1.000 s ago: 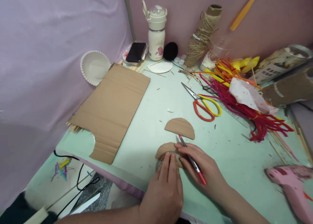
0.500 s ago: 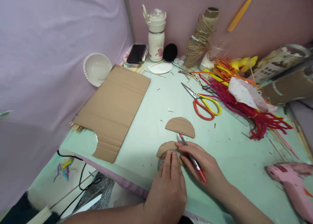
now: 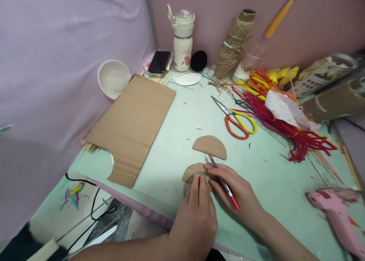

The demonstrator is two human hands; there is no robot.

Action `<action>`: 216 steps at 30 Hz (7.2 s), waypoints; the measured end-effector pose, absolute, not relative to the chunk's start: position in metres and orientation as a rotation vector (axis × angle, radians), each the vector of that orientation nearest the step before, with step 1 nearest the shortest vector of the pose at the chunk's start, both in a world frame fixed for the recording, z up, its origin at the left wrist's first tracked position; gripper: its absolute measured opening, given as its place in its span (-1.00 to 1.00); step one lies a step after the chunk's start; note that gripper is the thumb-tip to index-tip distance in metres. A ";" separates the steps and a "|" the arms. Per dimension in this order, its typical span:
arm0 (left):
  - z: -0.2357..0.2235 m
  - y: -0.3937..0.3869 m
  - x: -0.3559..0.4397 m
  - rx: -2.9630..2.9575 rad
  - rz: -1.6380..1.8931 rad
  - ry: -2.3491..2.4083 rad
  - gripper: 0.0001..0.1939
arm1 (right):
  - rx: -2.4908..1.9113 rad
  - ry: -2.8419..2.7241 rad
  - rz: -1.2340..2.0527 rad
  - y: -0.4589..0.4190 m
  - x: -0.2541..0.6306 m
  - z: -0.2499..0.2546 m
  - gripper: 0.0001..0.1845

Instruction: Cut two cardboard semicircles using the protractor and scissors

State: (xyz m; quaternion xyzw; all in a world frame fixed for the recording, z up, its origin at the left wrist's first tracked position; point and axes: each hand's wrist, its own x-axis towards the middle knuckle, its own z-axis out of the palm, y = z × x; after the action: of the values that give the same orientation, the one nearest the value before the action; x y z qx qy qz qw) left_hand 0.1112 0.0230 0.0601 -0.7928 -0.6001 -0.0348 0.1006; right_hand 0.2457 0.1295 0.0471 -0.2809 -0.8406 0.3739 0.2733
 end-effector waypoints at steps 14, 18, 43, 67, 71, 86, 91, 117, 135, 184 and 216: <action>0.055 0.023 0.118 -2.210 -0.312 -1.918 -0.59 | -0.545 -2.447 0.487 0.117 0.253 0.047 -0.50; 0.056 0.022 0.113 -2.280 -0.207 -1.855 -0.57 | -0.521 -2.467 0.392 0.116 0.252 0.049 -0.55; 0.052 0.017 0.122 -2.080 -0.268 -1.836 -0.60 | -0.563 -2.436 0.407 0.111 0.253 0.044 -0.49; 0.040 0.013 0.119 -2.291 -0.134 -1.881 -0.48 | -0.573 -2.399 0.457 0.112 0.251 0.046 -0.53; 0.044 0.014 0.118 -2.318 -0.119 -1.806 -0.46 | -0.569 -2.400 0.458 0.112 0.251 0.045 -0.54; 0.049 0.014 0.111 -2.351 -0.172 -1.750 -0.54 | -0.587 -2.420 0.500 0.113 0.254 0.041 -0.53; 0.047 0.014 0.110 -2.358 -0.220 -1.775 -0.52 | -0.590 -2.450 0.532 0.113 0.254 0.042 -0.60; 0.039 0.019 0.093 -2.394 -0.411 -1.601 -0.60 | -0.556 -2.465 0.559 0.118 0.252 0.046 -0.60; 0.044 0.020 0.092 -2.428 -0.353 -1.609 -0.57 | -0.548 -2.435 0.526 0.117 0.253 0.044 -0.57; 0.052 0.023 0.096 -2.400 -0.341 -1.641 -0.57 | -0.585 -2.440 0.516 0.114 0.253 0.043 -0.54; 0.054 0.020 0.094 -2.427 -0.063 -1.572 -0.47 | -0.635 -2.342 0.356 0.108 0.250 0.046 -0.71</action>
State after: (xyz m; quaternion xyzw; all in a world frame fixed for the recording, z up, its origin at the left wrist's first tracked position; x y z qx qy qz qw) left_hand 0.0941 0.0196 0.0543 -0.8327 -0.5392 -0.0215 0.1244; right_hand 0.2499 0.1076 0.0456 -0.2436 -0.8988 0.1368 0.3377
